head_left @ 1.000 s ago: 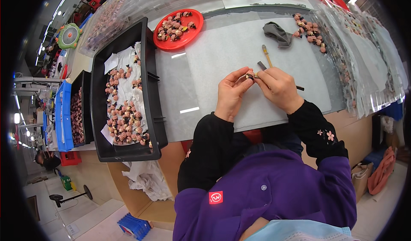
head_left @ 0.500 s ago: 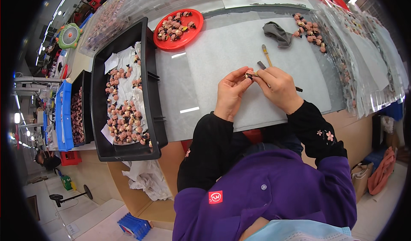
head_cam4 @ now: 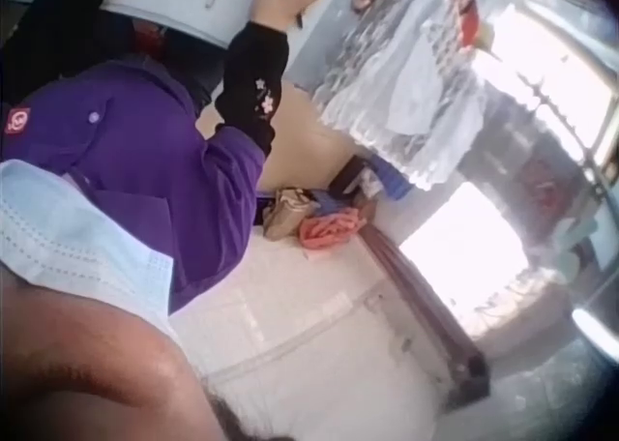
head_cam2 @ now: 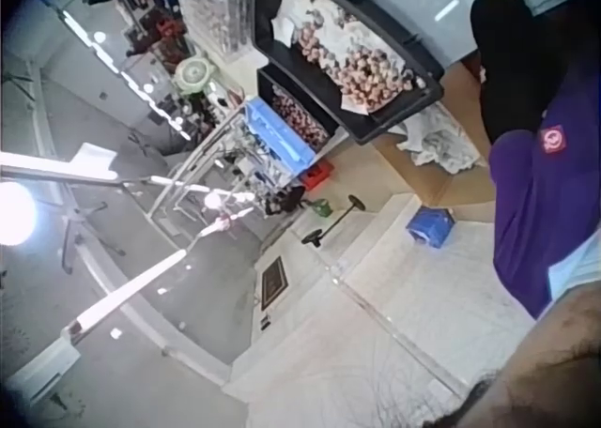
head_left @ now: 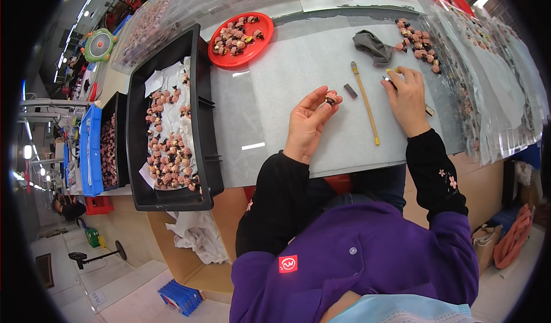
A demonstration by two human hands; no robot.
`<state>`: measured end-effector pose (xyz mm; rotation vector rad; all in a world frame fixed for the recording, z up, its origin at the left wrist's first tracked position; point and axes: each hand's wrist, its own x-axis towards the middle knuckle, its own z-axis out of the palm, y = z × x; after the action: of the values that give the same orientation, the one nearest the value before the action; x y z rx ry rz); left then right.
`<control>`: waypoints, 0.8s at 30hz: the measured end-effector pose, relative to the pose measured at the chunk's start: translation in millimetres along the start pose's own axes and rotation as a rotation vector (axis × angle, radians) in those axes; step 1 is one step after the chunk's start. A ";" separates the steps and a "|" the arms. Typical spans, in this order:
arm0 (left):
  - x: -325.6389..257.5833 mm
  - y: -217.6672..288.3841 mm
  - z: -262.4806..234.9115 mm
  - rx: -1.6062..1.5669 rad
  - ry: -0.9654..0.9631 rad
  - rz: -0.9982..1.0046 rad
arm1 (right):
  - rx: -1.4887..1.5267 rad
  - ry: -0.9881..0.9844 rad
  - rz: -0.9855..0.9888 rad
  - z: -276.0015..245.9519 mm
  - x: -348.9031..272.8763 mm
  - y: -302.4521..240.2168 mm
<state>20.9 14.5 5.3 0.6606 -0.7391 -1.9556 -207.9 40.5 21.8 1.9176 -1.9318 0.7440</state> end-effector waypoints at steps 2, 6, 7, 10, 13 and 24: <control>-0.5 0.5 0.6 0.024 0.028 0.007 | 0.299 -0.007 -0.015 2.1 3.5 -14.4; -1.2 -5.4 3.7 0.180 0.083 0.120 | 0.493 -0.210 -0.014 15.6 0.5 -34.0; -1.6 -5.9 4.6 0.190 0.090 0.121 | 0.465 -0.238 0.003 16.6 1.7 -33.5; -3.5 -7.0 6.3 0.257 0.129 0.161 | 0.468 -0.281 0.002 15.9 4.2 -31.1; -6.5 -9.4 8.1 0.315 0.180 0.190 | 0.494 -0.278 -0.031 15.0 1.8 -27.1; -27.4 -15.1 21.1 0.535 0.159 0.238 | 1.115 -0.296 0.332 -5.5 9.5 -10.5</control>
<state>9.6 49.8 12.8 0.9830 -1.1961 -1.4716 -198.8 36.1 33.0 2.3505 -2.2677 2.0731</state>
